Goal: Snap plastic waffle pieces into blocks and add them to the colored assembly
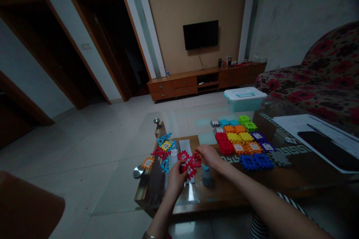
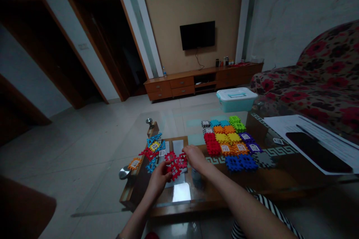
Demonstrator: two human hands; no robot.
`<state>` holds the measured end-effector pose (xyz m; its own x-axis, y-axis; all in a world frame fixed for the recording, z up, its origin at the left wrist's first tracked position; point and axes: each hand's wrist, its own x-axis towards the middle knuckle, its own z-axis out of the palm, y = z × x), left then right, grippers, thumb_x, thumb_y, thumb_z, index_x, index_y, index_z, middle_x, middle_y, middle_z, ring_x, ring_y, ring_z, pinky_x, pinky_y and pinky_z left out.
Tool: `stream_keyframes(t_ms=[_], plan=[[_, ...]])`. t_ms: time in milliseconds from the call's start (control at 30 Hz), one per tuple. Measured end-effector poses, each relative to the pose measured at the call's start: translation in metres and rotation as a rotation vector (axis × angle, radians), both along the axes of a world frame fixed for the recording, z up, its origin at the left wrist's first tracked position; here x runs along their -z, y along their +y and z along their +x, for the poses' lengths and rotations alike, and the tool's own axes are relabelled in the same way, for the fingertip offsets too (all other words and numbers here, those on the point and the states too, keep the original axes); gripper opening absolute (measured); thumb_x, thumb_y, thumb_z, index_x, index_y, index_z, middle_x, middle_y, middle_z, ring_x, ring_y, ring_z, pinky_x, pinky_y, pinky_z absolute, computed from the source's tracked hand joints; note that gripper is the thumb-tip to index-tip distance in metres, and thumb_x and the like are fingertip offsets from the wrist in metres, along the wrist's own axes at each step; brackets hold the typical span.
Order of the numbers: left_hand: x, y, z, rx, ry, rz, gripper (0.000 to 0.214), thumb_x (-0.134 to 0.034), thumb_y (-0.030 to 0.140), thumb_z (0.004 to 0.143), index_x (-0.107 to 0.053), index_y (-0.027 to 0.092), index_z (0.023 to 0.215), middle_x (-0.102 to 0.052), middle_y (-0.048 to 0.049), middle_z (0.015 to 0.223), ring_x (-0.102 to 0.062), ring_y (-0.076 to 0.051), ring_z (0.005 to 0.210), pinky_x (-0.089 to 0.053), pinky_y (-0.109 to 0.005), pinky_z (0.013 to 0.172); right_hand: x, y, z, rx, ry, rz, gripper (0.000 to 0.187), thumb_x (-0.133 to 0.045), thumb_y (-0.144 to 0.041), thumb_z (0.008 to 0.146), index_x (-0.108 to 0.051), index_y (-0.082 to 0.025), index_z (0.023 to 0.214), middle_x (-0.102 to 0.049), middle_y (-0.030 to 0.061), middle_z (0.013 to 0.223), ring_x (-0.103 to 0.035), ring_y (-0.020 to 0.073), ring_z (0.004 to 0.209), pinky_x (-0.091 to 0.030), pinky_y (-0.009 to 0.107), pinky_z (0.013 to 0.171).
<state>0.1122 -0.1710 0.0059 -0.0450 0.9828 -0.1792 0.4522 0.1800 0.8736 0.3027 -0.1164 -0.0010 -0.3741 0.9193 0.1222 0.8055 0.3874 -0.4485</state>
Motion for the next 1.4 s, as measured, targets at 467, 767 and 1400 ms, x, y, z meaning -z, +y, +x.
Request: stream_keyframes(t_ms=[467,767,1400], plan=[[-0.011,0.004,0.0,-0.045,-0.244,-0.137,0.009,-0.062,0.014,0.065,-0.056,0.017,0.07,-0.045,0.0103,0.046,-0.039,-0.007,0.041,-0.032,-0.02,0.047,-0.014,-0.013,0.026,-0.033,0.484,-0.337,0.024,-0.058,-0.008,0.081,-0.06,-0.018,0.102,-0.067,0.0038,0.089,-0.061,0.0161,0.078,-0.048,0.025,0.068],[-0.013,0.002,0.003,0.051,-0.212,-0.116,0.013,-0.069,0.011,0.061,-0.072,0.013,0.073,-0.056,0.0058,0.051,-0.046,-0.009,0.05,-0.035,-0.022,0.054,-0.016,-0.029,0.036,-0.329,0.32,-0.522,0.022,-0.057,-0.013,0.083,-0.075,-0.02,0.094,-0.07,0.0015,0.081,-0.059,0.0134,0.067,-0.045,0.024,0.063],[-0.008,-0.002,0.0,0.213,0.275,0.093,0.053,-0.075,0.0,0.054,-0.069,0.018,0.103,-0.065,-0.0061,0.104,-0.059,-0.023,0.103,-0.047,-0.036,0.091,-0.03,-0.058,0.03,-0.066,-0.162,-0.301,0.072,-0.086,-0.036,0.058,-0.059,-0.014,0.122,-0.055,0.016,0.118,-0.05,0.0332,0.109,-0.041,0.042,0.09]])
